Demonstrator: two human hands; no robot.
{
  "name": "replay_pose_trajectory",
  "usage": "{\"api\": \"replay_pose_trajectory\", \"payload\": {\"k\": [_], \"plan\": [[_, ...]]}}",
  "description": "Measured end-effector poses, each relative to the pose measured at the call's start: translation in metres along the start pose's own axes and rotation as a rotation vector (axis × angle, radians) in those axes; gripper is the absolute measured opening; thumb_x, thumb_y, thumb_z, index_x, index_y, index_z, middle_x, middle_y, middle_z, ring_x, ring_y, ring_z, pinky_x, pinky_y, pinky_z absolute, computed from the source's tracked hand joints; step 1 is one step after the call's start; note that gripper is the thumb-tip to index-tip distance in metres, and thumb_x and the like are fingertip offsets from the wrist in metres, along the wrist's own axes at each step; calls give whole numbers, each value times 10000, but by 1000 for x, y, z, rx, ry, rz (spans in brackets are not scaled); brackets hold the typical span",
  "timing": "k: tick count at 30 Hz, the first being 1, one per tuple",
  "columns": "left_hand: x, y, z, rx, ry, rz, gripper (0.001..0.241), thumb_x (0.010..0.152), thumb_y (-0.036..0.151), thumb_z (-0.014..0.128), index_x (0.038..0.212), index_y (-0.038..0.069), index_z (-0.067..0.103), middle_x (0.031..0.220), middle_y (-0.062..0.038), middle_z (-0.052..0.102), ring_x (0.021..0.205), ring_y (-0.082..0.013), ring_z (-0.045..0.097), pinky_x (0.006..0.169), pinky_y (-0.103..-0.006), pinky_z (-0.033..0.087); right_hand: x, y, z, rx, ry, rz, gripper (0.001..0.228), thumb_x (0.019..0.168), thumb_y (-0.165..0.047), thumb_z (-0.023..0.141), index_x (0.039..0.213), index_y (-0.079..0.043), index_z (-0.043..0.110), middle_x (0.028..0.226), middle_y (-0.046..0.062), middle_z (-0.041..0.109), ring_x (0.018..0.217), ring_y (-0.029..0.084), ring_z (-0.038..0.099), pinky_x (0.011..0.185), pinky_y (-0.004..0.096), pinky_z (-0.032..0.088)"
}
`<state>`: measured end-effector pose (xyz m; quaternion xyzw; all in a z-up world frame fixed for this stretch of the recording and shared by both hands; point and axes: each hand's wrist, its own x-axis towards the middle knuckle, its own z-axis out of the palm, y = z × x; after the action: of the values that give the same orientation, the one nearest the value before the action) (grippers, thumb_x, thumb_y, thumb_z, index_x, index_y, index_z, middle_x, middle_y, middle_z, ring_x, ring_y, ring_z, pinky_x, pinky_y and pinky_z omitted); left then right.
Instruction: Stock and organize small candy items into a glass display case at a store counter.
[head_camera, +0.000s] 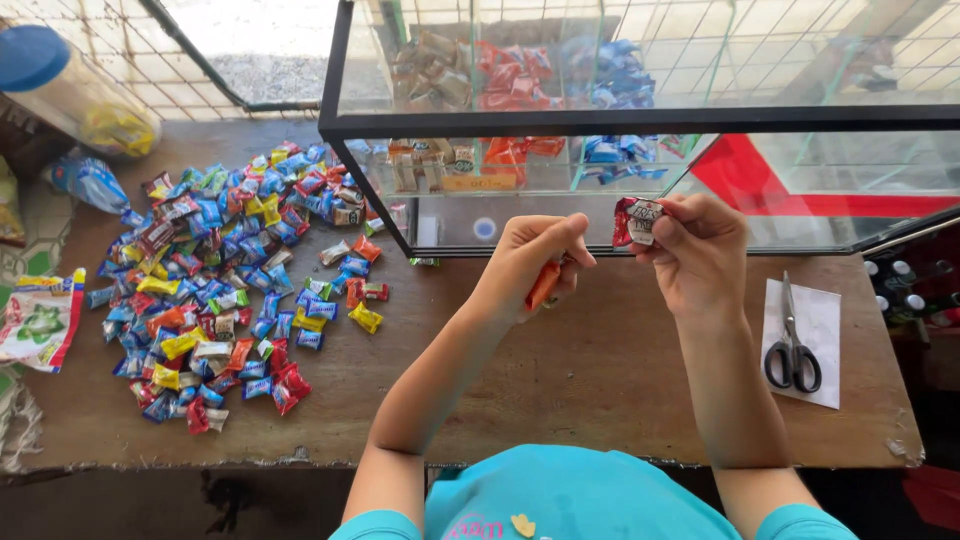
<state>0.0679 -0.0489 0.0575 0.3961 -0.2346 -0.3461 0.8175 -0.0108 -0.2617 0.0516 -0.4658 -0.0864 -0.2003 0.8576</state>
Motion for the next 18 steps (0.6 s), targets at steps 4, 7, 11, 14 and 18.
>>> {"api": "replay_pose_trajectory", "payload": {"k": [4,7,11,14,18], "plan": [[-15,-29,-27,-364,114,-284,400,1041,384,620,829,48,667,682,-2,555,523,-95,502,415,-245,338,-10,35,-16,40,81,60,61,1005,5,751,969,8,701,941,126,719,801,225,746,654,300,625],[-23,-55,-47,-563,213,-539,368,1010,403,540,913,77,680,785,-18,629,550,-111,556,400,-238,349,-14,66,-28,71,166,113,51,990,11,751,961,12,710,954,148,732,803,233,753,677,310,636],[-38,-98,-80,-660,284,-529,352,1024,376,503,980,71,676,815,-43,644,600,-132,607,389,-241,350,-13,77,-20,85,241,159,18,976,32,738,985,25,725,999,179,744,844,259,766,740,340,659],[-47,-110,-93,-744,326,-531,379,1032,386,461,1026,75,677,862,-64,663,679,-176,643,415,-253,354,-12,72,-10,49,253,137,57,975,52,721,1030,47,732,1044,195,746,902,273,768,807,368,672],[-58,-106,-88,-591,508,-561,580,954,534,368,964,57,697,852,-93,690,678,-228,652,405,-285,367,-13,58,-5,-6,242,16,85,988,72,707,1071,61,726,1082,205,740,957,290,760,864,406,675]]}}
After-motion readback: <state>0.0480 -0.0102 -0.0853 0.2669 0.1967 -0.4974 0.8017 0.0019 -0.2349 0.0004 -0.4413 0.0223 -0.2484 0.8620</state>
